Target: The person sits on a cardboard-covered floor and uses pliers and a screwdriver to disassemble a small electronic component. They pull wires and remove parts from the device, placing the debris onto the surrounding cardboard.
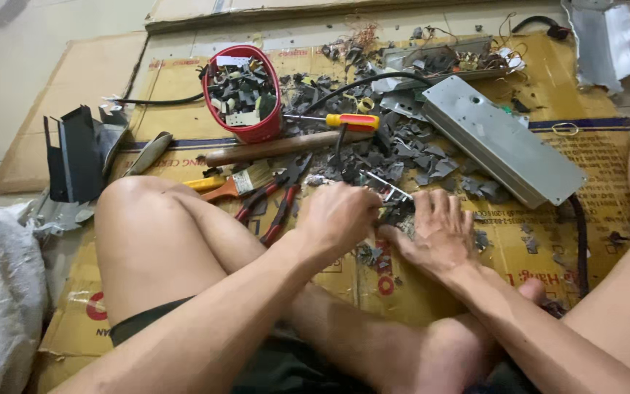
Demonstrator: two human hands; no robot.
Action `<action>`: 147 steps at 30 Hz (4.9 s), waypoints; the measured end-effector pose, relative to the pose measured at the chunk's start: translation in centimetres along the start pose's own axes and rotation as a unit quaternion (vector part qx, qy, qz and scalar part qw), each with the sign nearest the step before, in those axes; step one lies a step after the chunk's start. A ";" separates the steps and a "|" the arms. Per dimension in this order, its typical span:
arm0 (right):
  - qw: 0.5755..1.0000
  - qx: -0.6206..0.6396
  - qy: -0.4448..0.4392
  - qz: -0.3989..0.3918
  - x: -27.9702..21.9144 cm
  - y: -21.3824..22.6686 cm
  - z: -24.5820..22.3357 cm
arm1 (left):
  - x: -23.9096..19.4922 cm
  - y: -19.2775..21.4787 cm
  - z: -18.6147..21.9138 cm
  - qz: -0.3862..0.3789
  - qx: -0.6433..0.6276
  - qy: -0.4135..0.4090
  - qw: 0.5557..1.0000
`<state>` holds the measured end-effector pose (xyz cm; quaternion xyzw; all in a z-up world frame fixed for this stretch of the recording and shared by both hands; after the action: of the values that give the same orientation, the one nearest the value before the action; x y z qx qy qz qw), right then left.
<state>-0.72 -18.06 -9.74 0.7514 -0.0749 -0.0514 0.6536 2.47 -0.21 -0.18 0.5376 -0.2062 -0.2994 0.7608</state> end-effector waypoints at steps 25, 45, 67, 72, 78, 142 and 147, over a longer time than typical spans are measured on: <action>0.999 0.041 0.002 -0.030 -0.3 1.3 -0.3 | -2.7 -1.9 2.2 0.252 -0.513 0.311 0.760; 0.943 0.225 -0.080 -0.231 0.3 1.0 -1.4 | -6.5 -1.5 1.1 0.250 -0.363 0.257 0.860; 0.936 0.207 -0.228 -0.172 2.3 2.7 1.8 | -6.6 -2.5 1.5 0.115 -0.145 0.184 0.965; 0.935 0.261 -0.190 -0.146 -1.3 5.0 2.0 | -5.6 0.3 -2.0 0.084 -0.093 0.195 0.973; 0.933 0.282 -0.193 -0.110 -1.5 5.2 1.4 | -4.6 1.2 -11.9 0.032 -0.001 0.215 0.976; 0.938 0.214 -0.238 -0.136 7.2 5.6 0.4 | -4.5 1.5 -0.1 0.045 -0.229 0.079 0.969; 0.934 0.213 -0.244 -0.152 7.0 5.8 0.1 | -5.3 1.9 0.2 0.048 -0.235 0.082 0.967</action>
<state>5.85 -20.23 -3.89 0.8395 -0.1263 -0.3151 0.4243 -1.09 3.71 1.67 0.3558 -0.0920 -0.2577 0.8936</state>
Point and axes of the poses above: each hand's wrist, its own x-axis towards the middle knuckle, its own y-axis out of the back of the hand, z = x × y, the point moved 3 cm from there along x, towards the middle knuckle, and after that the axes turned 14 degrees about -y, right-handed, at the moved point
